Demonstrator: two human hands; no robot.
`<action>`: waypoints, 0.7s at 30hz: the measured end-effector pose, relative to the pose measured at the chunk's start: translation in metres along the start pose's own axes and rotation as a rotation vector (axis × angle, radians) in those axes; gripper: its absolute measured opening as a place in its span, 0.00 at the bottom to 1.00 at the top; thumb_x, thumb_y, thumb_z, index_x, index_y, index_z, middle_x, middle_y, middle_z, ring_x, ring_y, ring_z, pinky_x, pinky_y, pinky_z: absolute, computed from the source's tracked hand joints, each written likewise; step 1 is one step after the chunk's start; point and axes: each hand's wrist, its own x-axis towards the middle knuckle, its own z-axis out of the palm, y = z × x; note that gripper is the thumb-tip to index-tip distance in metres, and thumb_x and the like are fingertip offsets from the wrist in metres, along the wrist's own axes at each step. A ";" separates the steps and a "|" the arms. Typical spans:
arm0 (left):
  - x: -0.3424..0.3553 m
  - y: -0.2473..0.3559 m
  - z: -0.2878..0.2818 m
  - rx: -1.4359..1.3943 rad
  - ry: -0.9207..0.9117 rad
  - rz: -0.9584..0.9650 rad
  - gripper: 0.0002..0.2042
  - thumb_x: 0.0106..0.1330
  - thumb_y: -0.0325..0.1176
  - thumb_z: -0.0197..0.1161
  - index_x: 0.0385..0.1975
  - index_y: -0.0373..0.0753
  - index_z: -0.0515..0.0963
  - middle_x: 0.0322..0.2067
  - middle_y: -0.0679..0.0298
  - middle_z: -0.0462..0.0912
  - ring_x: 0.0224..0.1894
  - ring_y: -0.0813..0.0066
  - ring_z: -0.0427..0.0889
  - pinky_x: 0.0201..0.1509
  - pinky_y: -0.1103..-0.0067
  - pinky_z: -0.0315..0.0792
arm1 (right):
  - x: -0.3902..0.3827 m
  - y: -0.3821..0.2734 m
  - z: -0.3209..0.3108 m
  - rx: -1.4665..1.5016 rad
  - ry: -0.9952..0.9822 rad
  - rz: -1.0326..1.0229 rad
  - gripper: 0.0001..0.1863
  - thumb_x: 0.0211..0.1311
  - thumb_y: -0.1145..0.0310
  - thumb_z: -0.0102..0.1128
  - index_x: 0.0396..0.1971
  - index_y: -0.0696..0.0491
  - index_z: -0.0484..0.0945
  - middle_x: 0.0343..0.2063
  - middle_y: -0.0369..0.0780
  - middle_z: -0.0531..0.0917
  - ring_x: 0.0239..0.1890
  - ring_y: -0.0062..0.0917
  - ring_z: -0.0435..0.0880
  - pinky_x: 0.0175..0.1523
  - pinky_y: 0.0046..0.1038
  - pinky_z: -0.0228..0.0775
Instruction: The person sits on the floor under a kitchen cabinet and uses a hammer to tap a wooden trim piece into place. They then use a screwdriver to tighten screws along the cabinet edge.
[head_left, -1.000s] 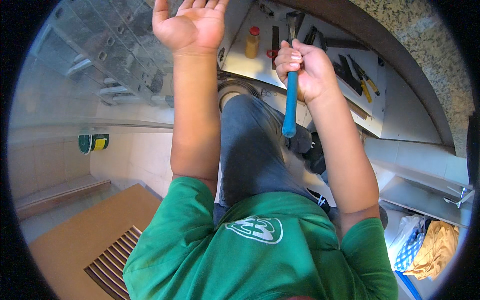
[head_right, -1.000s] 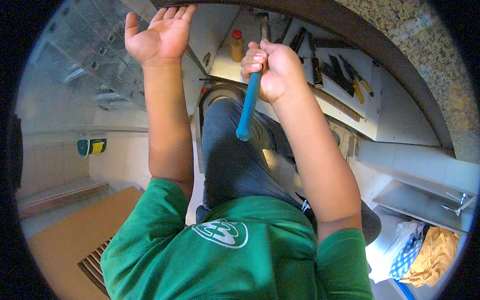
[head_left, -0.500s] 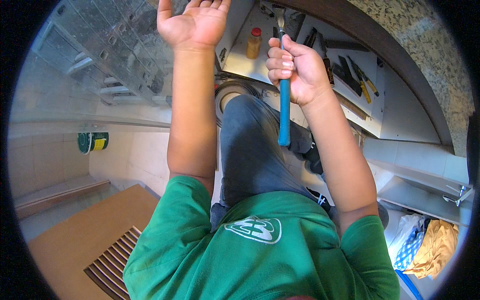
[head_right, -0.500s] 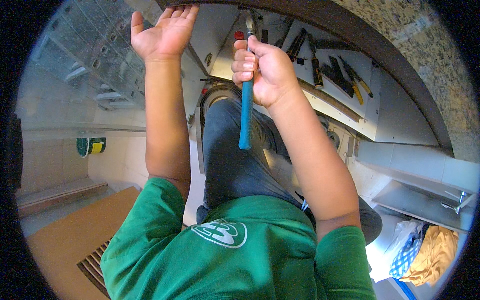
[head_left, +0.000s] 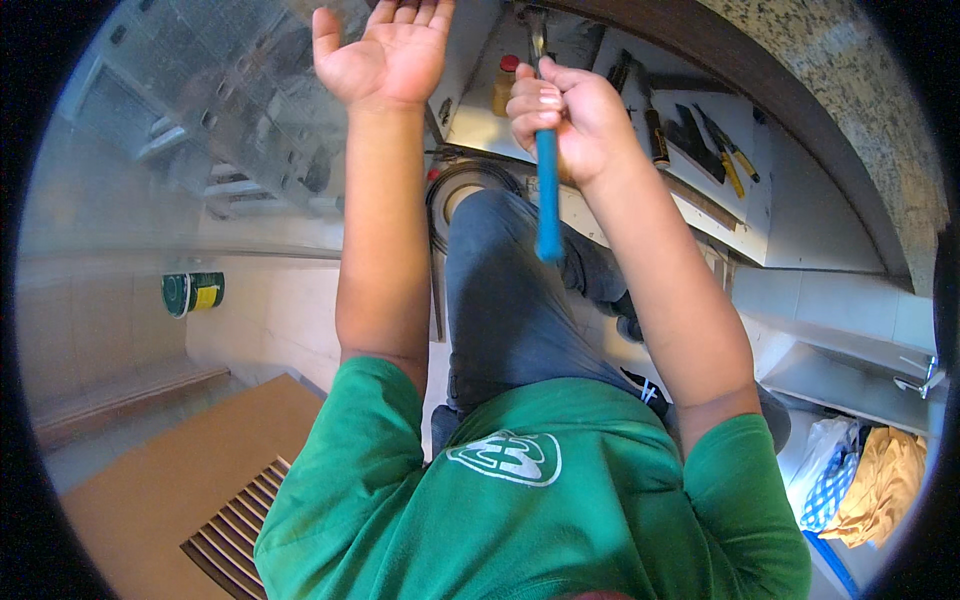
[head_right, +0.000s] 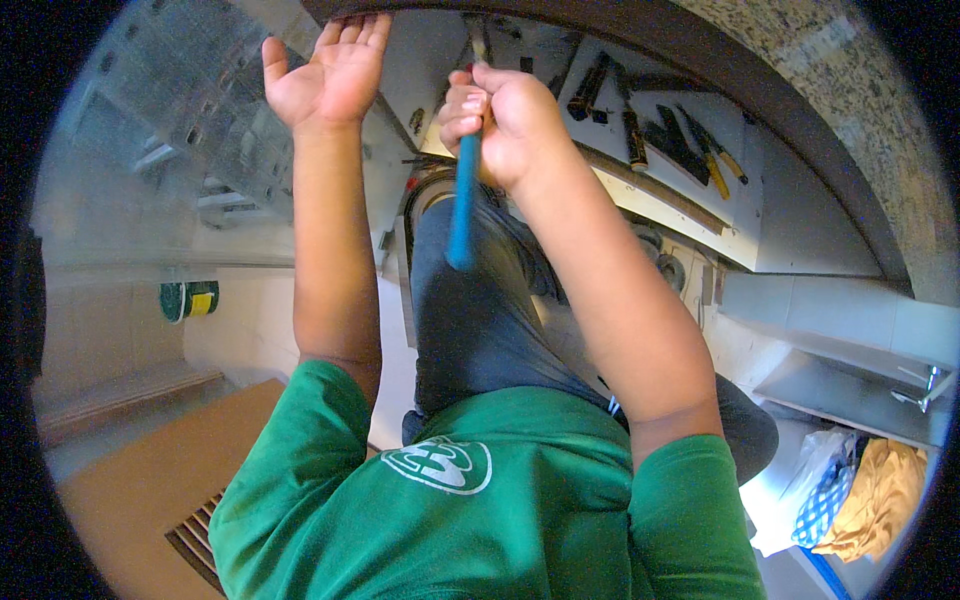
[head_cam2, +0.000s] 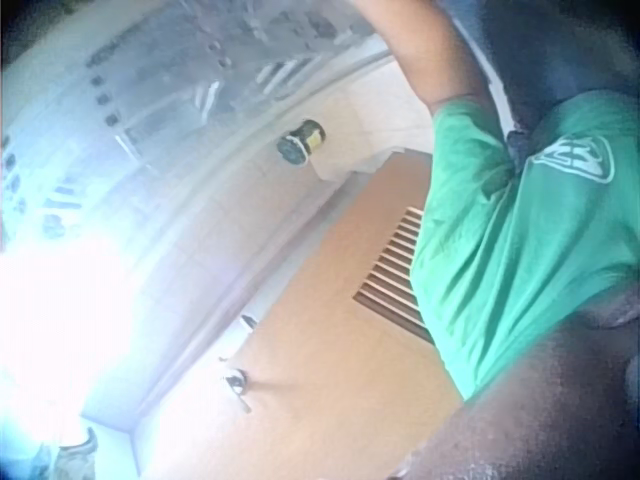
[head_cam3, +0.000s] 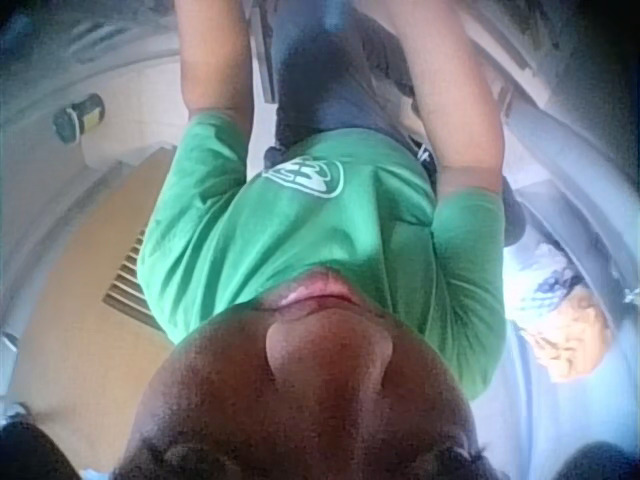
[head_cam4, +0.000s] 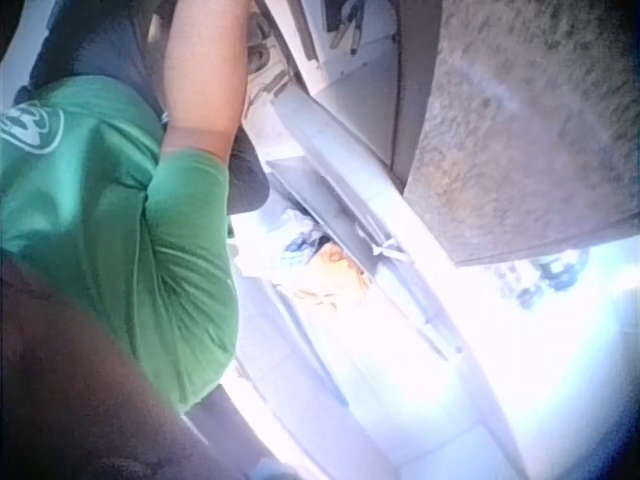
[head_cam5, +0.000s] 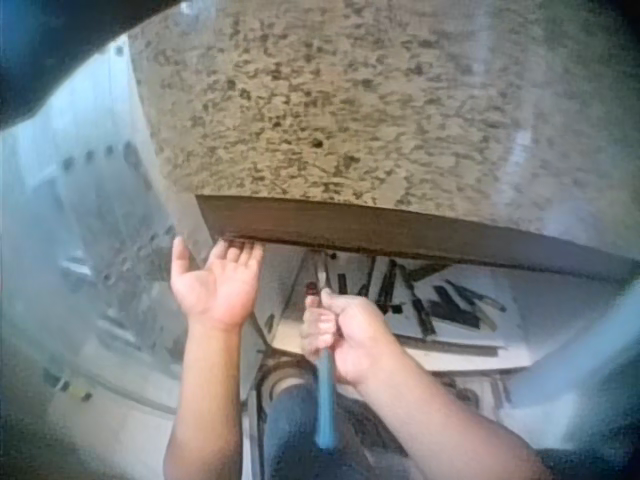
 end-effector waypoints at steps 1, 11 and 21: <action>0.000 -0.002 0.001 -0.020 -0.012 0.009 0.43 0.68 0.59 0.56 0.66 0.23 0.56 0.65 0.44 0.64 0.70 0.50 0.61 0.79 0.57 0.49 | -0.006 -0.004 -0.005 -0.019 -0.076 0.014 0.13 0.79 0.63 0.46 0.42 0.58 0.70 0.18 0.30 0.64 0.19 0.15 0.65 0.22 0.18 0.61; -0.032 -0.090 0.016 -0.082 -0.122 -0.279 0.45 0.69 0.57 0.56 0.68 0.18 0.51 0.71 0.37 0.55 0.76 0.44 0.50 0.81 0.56 0.43 | -0.065 -0.024 -0.070 0.085 0.007 -0.231 0.16 0.79 0.59 0.44 0.45 0.58 0.71 0.22 0.33 0.67 0.25 0.21 0.69 0.29 0.23 0.66; -0.035 -0.137 0.024 0.026 -0.071 -0.334 0.40 0.68 0.54 0.58 0.67 0.27 0.55 0.68 0.41 0.60 0.73 0.46 0.56 0.79 0.56 0.49 | -0.114 -0.027 -0.082 -0.046 -0.027 -0.355 0.18 0.80 0.55 0.42 0.51 0.55 0.71 0.19 0.32 0.67 0.23 0.21 0.68 0.28 0.24 0.63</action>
